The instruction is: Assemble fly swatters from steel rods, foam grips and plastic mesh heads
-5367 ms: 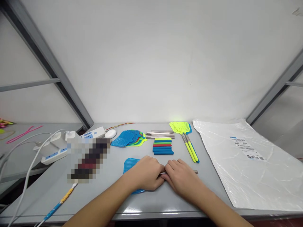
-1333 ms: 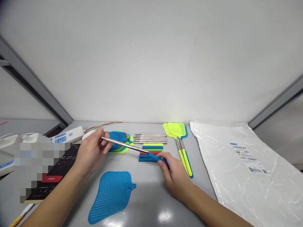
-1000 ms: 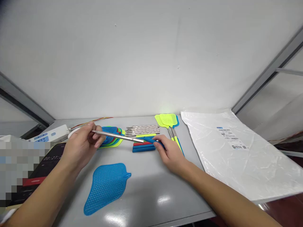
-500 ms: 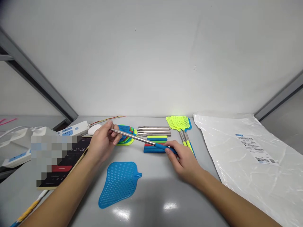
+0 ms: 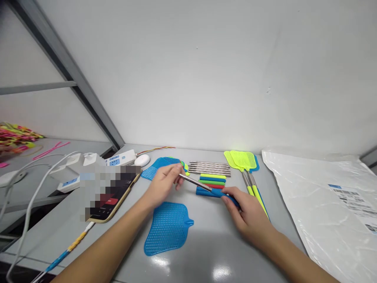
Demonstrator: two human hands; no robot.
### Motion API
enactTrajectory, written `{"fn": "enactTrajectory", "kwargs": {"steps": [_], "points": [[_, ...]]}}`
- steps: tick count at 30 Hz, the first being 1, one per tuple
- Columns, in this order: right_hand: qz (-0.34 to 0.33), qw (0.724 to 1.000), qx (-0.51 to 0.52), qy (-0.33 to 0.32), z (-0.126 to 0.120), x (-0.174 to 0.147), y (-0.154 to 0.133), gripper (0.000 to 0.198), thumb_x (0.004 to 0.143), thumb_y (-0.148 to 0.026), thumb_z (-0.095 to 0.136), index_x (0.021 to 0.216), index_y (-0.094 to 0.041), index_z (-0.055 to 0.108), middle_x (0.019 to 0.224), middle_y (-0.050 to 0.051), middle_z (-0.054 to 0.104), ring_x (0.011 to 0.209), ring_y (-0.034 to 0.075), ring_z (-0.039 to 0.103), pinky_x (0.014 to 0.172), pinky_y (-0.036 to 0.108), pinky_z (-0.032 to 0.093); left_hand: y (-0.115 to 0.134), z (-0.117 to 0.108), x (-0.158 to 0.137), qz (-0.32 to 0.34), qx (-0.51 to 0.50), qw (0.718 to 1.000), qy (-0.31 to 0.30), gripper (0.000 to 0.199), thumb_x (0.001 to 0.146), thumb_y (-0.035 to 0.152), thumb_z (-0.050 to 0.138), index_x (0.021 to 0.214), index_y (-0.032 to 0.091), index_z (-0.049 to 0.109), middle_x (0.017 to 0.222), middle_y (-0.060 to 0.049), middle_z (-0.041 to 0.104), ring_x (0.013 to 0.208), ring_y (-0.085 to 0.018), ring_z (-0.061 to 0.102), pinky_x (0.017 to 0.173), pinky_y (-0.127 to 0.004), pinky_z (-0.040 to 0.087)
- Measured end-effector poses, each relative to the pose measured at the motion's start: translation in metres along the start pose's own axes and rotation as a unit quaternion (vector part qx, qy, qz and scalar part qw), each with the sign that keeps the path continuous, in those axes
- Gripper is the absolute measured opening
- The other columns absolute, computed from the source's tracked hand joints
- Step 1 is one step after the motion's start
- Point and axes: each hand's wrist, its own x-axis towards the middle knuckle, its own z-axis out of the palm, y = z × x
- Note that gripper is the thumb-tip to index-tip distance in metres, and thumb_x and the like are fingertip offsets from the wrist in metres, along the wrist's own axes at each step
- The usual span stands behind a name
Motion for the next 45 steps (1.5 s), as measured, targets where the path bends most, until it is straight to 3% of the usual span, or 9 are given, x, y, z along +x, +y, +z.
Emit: {"fn": "enactTrajectory", "kwargs": {"steps": [3, 7, 14, 20, 29, 37, 45], "points": [[-0.011, 1.000, -0.013, 0.008, 0.001, -0.002, -0.002, 0.018, 0.096, -0.032, 0.043, 0.104, -0.025, 0.057, 0.078, -0.002, 0.067, 0.061, 0.012, 0.061, 0.055, 0.022, 0.044, 0.001, 0.007, -0.005, -0.005, 0.000, 0.999, -0.033, 0.042, 0.095, 0.045, 0.040, 0.067, 0.016, 0.053, 0.056, 0.004, 0.050, 0.048, -0.007, 0.043, 0.052, -0.021, 0.035], [-0.020, 0.999, -0.021, 0.022, 0.001, -0.002, -0.004, 0.018, 0.095, -0.033, 0.044, 0.102, -0.025, 0.058, 0.079, -0.001, 0.069, 0.061, 0.013, 0.062, 0.053, 0.022, 0.045, 0.003, -0.002, -0.004, 0.001, 0.033, 0.998, -0.060, 0.043, 0.094, 0.045, 0.043, 0.064, 0.016, 0.055, 0.058, 0.002, 0.052, 0.052, -0.008, 0.045, 0.055, -0.022, 0.036], [-0.017, 0.999, -0.041, 0.019, -0.004, 0.001, 0.005, 0.016, 0.091, -0.037, 0.054, 0.099, -0.024, 0.060, 0.078, 0.000, 0.068, 0.058, 0.013, 0.060, 0.051, 0.022, 0.045, 0.018, -0.020, -0.004, -0.026, 0.190, 0.971, -0.143, 0.038, 0.089, 0.047, 0.051, 0.071, 0.016, 0.065, 0.072, -0.002, 0.064, 0.070, -0.014, 0.057, 0.066, -0.024, 0.041], [-0.099, 0.992, -0.067, 0.029, -0.009, 0.002, 0.008, 0.016, 0.093, -0.031, 0.052, 0.102, -0.022, 0.061, 0.081, 0.004, 0.068, 0.064, 0.015, 0.062, 0.058, 0.026, 0.046, 0.015, -0.013, -0.007, -0.029, 0.222, 0.956, -0.190, 0.038, 0.092, 0.042, 0.046, 0.070, 0.017, 0.064, 0.068, -0.002, 0.063, 0.067, -0.015, 0.056, 0.064, -0.025, 0.041], [-0.138, 0.985, -0.090, 0.041, -0.009, 0.002, 0.004, 0.015, 0.092, -0.026, 0.054, 0.103, -0.019, 0.061, 0.082, 0.003, 0.069, 0.067, 0.013, 0.062, 0.062, 0.024, 0.044, 0.015, 0.001, -0.010, -0.018, 0.201, 0.960, -0.196, 0.038, 0.093, 0.040, 0.043, 0.067, 0.017, 0.058, 0.066, 0.000, 0.057, 0.066, -0.013, 0.052, 0.065, -0.024, 0.038], [-0.138, 0.981, -0.129, 0.043, -0.007, -0.001, 0.002, 0.017, 0.095, -0.029, 0.050, 0.100, -0.019, 0.063, 0.066, 0.001, 0.063, 0.057, 0.013, 0.057, 0.054, 0.025, 0.036, 0.007, 0.007, -0.010, -0.027, 0.201, 0.957, -0.205, 0.042, 0.094, 0.045, 0.040, 0.067, 0.016, 0.056, 0.064, 0.000, 0.054, 0.063, -0.013, 0.048, 0.061, -0.024, 0.036], [-0.151, 0.967, -0.203, -0.011, -0.015, 0.004, 0.001, 0.022, 0.095, -0.032, 0.047, 0.100, -0.020, 0.064, 0.070, 0.002, 0.063, 0.060, 0.016, 0.054, 0.063, 0.030, 0.035, 0.003, 0.005, -0.011, -0.038, 0.231, 0.943, -0.236, 0.041, 0.093, 0.045, 0.043, 0.073, 0.016, 0.065, 0.072, -0.002, 0.065, 0.066, -0.013, 0.055, 0.061, -0.023, 0.039]]}}
